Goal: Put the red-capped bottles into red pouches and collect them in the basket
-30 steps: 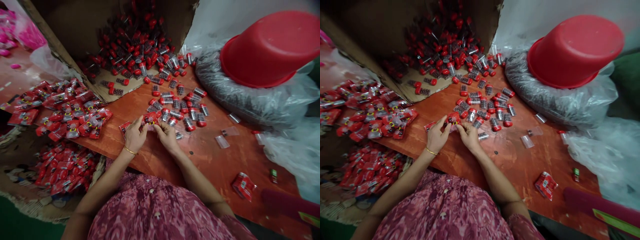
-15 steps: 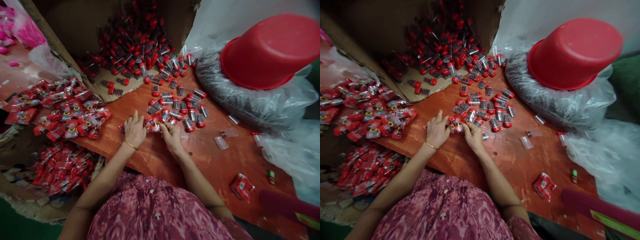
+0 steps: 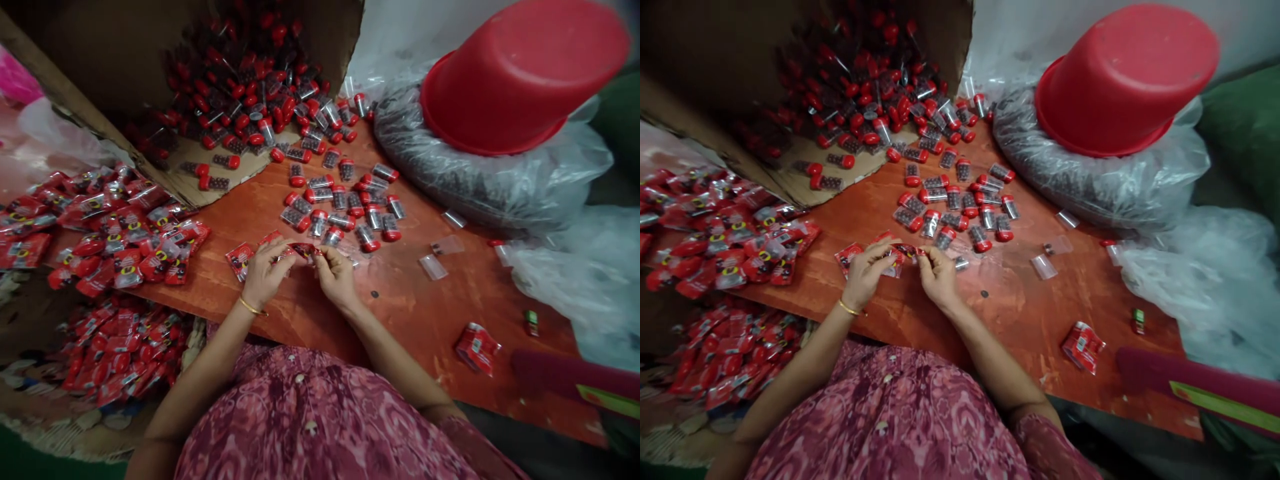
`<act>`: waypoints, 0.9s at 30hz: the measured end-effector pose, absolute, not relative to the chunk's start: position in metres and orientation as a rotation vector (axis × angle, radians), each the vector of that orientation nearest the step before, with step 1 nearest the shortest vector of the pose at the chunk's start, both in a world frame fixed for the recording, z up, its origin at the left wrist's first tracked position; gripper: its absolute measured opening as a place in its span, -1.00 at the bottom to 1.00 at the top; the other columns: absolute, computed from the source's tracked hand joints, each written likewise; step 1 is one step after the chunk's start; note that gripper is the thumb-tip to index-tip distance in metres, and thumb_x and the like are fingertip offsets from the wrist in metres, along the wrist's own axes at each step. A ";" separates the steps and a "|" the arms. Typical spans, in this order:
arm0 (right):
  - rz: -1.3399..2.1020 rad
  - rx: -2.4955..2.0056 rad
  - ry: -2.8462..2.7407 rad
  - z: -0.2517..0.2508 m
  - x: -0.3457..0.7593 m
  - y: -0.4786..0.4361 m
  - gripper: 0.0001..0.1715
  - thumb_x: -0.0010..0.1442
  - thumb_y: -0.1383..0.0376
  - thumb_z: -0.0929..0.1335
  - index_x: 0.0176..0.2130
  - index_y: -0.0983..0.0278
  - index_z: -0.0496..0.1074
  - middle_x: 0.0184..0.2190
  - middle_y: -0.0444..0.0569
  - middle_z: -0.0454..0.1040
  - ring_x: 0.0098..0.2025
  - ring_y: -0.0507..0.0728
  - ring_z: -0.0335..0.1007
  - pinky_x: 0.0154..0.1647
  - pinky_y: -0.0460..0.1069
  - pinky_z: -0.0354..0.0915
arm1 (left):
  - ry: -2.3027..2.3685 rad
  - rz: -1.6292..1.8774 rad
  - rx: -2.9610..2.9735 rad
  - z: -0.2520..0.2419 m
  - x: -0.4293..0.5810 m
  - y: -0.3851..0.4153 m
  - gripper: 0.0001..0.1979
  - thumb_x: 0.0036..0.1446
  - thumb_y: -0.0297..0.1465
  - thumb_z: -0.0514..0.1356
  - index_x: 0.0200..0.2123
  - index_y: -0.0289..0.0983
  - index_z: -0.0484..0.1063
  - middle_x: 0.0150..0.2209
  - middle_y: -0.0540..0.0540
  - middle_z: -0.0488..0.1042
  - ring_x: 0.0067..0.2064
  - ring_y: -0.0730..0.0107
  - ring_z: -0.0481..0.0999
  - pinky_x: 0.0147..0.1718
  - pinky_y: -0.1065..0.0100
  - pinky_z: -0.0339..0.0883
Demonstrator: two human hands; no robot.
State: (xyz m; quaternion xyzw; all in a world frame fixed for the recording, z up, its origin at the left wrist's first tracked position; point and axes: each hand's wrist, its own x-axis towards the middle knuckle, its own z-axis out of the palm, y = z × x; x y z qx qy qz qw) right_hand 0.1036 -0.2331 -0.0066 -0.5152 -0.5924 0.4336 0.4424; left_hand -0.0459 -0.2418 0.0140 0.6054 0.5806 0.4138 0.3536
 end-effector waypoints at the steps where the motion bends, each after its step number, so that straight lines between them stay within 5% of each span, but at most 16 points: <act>1: 1.071 -1.280 -1.488 -0.007 0.102 -0.235 -0.71 0.15 0.08 0.21 -0.38 0.24 0.31 -0.62 -0.19 0.22 -0.58 0.00 0.10 -0.56 -0.09 0.09 | 1.475 1.100 1.437 0.015 -0.043 -0.243 -0.75 0.05 -0.25 0.11 -0.43 -0.26 0.53 -0.41 -0.06 0.54 -0.29 0.27 0.49 -0.25 0.31 0.31; 4: 1.034 -1.284 -1.543 -0.006 0.096 -0.242 -0.63 0.18 0.09 0.18 -0.54 0.23 0.22 -0.66 -0.19 0.17 -0.60 -0.01 0.08 -0.57 -0.10 0.08 | 1.509 1.151 1.145 0.018 -0.034 -0.247 -0.67 -0.07 -0.20 0.23 -0.71 -0.29 0.38 -0.71 0.06 0.28 -0.60 0.50 0.26 -0.58 0.43 0.12; 7: 1.026 -1.266 -1.638 -0.002 0.100 -0.247 -0.59 0.23 0.11 0.14 -0.56 0.24 0.22 -0.65 -0.17 0.22 -0.59 -0.01 0.14 -0.55 -0.09 0.13 | 1.464 1.195 0.944 0.018 -0.031 -0.250 -0.68 -0.18 -0.21 0.32 -0.72 -0.30 0.37 -0.71 0.08 0.29 -0.60 0.55 0.23 -0.56 0.45 0.11; 11: 0.743 -1.240 -1.967 0.008 0.145 -0.242 -0.70 0.26 0.19 0.14 -0.20 0.24 0.37 -0.29 -0.01 0.47 -0.24 0.12 0.36 -0.19 0.04 0.28 | 1.380 1.267 0.673 0.021 -0.033 -0.251 -0.67 -0.33 -0.18 0.39 -0.66 -0.32 0.43 -0.62 0.03 0.43 -0.53 0.54 0.33 -0.47 0.44 0.21; 16: 0.458 -1.160 -2.420 0.004 0.208 -0.223 -0.50 0.12 0.30 0.28 0.07 0.30 0.24 0.05 0.14 0.36 0.10 0.26 0.21 0.08 0.23 0.15 | 1.326 1.291 0.519 0.025 -0.030 -0.249 -0.64 -0.39 -0.16 0.41 -0.64 -0.33 0.44 -0.61 0.04 0.44 -0.52 0.56 0.35 -0.46 0.45 0.21; 22: 0.432 -1.186 -2.522 -0.012 0.212 -0.219 -0.63 0.22 0.23 0.24 0.01 0.25 0.33 -0.01 0.10 0.43 -0.01 0.24 0.30 -0.01 0.20 0.24 | 1.329 1.237 0.440 0.028 -0.024 -0.251 -0.57 -0.48 -0.11 0.42 -0.61 -0.33 0.46 -0.60 0.01 0.47 -0.51 0.53 0.37 -0.47 0.45 0.23; 27: 0.352 -1.191 -2.552 -0.016 0.212 -0.222 -0.49 0.19 0.07 0.26 0.04 0.29 0.31 0.00 0.17 0.40 0.00 0.28 0.27 -0.03 0.20 0.22 | 1.339 1.234 0.407 0.029 -0.026 -0.253 -0.56 -0.51 -0.11 0.42 -0.61 -0.33 0.45 -0.59 0.00 0.47 -0.55 0.54 0.37 -0.50 0.46 0.24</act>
